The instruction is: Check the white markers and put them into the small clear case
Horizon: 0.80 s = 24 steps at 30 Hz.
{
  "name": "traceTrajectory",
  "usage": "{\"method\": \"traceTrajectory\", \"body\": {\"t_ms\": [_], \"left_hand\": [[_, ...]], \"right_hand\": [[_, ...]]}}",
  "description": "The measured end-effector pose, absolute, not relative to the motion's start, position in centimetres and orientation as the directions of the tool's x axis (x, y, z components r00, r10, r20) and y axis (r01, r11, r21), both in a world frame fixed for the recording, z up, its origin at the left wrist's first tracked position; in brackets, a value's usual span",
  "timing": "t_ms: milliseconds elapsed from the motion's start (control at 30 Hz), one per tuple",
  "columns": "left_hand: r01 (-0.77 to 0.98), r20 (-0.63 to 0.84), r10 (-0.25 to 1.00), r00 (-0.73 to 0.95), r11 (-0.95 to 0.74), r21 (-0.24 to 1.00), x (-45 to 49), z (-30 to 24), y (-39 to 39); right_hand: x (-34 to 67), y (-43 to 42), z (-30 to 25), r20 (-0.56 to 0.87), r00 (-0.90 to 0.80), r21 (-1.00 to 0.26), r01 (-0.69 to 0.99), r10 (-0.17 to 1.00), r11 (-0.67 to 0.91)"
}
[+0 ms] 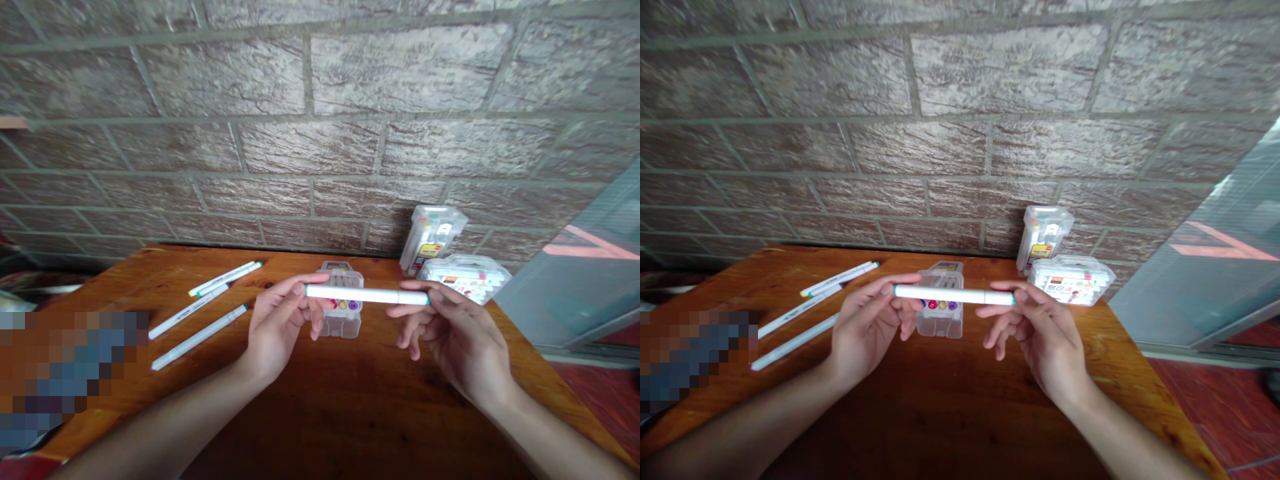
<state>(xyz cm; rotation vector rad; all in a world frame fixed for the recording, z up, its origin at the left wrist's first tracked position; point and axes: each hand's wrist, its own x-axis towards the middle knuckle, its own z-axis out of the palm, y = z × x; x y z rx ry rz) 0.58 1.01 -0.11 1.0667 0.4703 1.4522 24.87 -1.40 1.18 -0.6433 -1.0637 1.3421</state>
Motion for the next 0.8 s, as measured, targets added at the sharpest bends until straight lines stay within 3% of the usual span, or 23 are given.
{"method": "traceTrajectory", "body": {"t_ms": [467,800], "left_hand": [[-0.493,0.346,0.931,0.115,-0.249,0.834,0.66,-0.36,1.09],[-0.224,0.353,0.931,0.093,-0.326,0.919,0.69,-0.1,0.78]], "right_hand": [[24.88,-1.11,0.42,0.265,-0.066,-0.897,-0.382,0.962,0.221],[24.64,-1.13,0.52,0.313,-0.042,-0.919,-0.265,0.949,0.292]]}}
